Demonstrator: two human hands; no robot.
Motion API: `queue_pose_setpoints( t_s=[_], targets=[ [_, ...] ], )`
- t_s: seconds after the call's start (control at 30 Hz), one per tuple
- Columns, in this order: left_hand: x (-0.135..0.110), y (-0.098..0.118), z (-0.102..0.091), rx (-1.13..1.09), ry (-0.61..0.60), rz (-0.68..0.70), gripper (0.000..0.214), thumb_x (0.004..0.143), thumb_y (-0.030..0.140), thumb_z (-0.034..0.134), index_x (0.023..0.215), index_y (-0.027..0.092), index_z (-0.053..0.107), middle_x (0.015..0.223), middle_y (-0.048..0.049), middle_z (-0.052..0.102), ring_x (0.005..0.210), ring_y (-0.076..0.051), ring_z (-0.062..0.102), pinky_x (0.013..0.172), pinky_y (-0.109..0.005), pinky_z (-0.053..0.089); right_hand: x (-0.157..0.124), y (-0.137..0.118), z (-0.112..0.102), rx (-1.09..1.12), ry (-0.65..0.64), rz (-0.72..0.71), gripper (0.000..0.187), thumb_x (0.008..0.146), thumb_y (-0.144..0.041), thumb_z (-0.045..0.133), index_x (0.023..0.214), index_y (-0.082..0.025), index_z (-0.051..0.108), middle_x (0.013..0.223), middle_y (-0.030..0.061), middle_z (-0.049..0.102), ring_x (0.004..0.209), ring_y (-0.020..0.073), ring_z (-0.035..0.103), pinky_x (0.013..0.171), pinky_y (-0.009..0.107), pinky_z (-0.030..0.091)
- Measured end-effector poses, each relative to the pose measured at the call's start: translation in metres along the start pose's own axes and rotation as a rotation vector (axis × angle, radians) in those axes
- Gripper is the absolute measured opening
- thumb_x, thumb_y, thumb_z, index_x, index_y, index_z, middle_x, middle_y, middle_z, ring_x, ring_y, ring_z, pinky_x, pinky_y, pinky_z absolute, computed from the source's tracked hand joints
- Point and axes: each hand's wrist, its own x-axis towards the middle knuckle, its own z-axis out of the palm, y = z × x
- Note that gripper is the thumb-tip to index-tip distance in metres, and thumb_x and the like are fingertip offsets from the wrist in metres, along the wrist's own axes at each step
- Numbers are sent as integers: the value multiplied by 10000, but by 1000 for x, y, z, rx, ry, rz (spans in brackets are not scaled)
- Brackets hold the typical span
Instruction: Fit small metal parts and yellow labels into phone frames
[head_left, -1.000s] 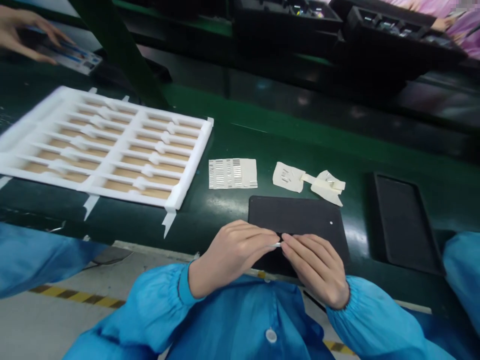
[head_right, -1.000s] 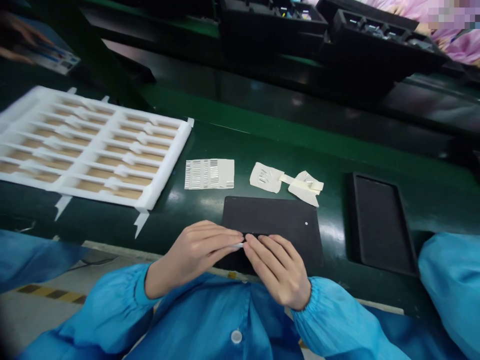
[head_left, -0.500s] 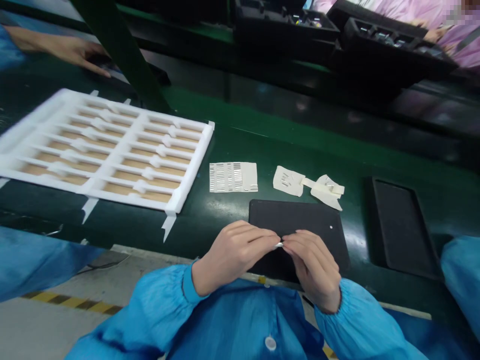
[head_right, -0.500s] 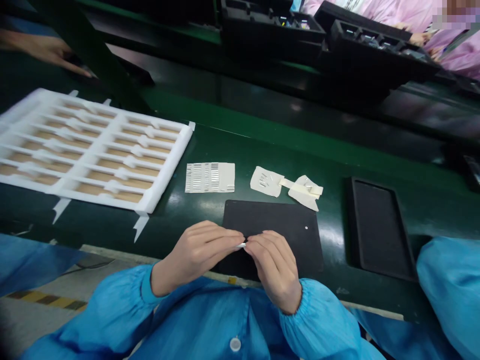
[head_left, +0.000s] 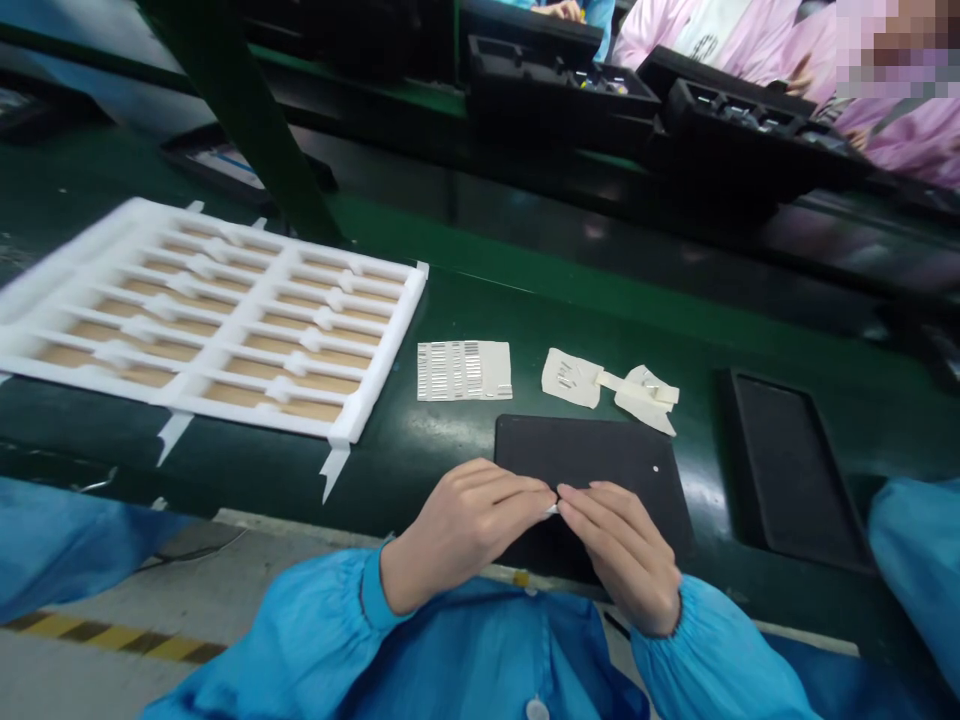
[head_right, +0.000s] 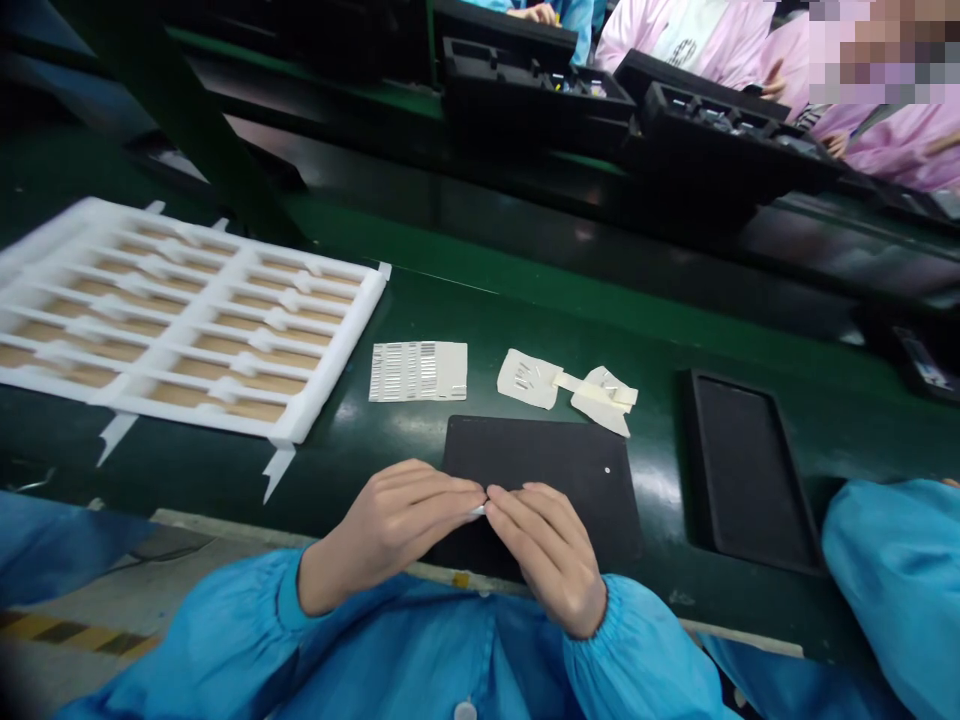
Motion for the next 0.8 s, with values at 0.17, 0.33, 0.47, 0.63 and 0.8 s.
queue_pose_setpoints(
  t_s=[0.17,0.33,0.47,0.63,0.8],
  targets=[
    [0,-2,-1,6,-27,19,111,954,127,564,1017,152,652,1019,-30,757,879,-146,719,738,-269,522,-9,8,4,-178,-11,-105,378,943,-99,512,1303,-177,596,1202,85,698,1124,218,657,967,428,546],
    [4,-4,-2,47,-30,34,122,965,132,544,1021,154,650,1014,-35,758,875,-164,721,748,-287,528,3,1,11,-219,119,-38,336,848,-82,661,1162,-204,661,1094,47,751,1040,206,677,1018,434,481],
    [5,1,-5,109,-57,47,156,971,109,518,1062,145,640,1037,-40,752,890,-179,716,761,-307,528,17,-8,2,99,113,261,227,876,-183,652,1099,-222,664,1116,47,738,1104,228,638,1077,499,415],
    [1,6,-6,149,-89,51,216,958,72,515,1126,147,629,1066,-46,746,895,-188,712,747,-320,528,17,-2,-23,313,382,546,245,952,-232,537,1171,-240,645,1158,49,706,1160,208,611,1063,431,445],
    [7,3,-6,187,-139,44,262,950,45,494,1167,126,619,1060,-62,747,889,-210,718,735,-350,545,-3,13,-31,326,551,747,173,964,-263,535,1020,-247,699,1049,32,726,1076,197,651,982,363,488]
  ],
)
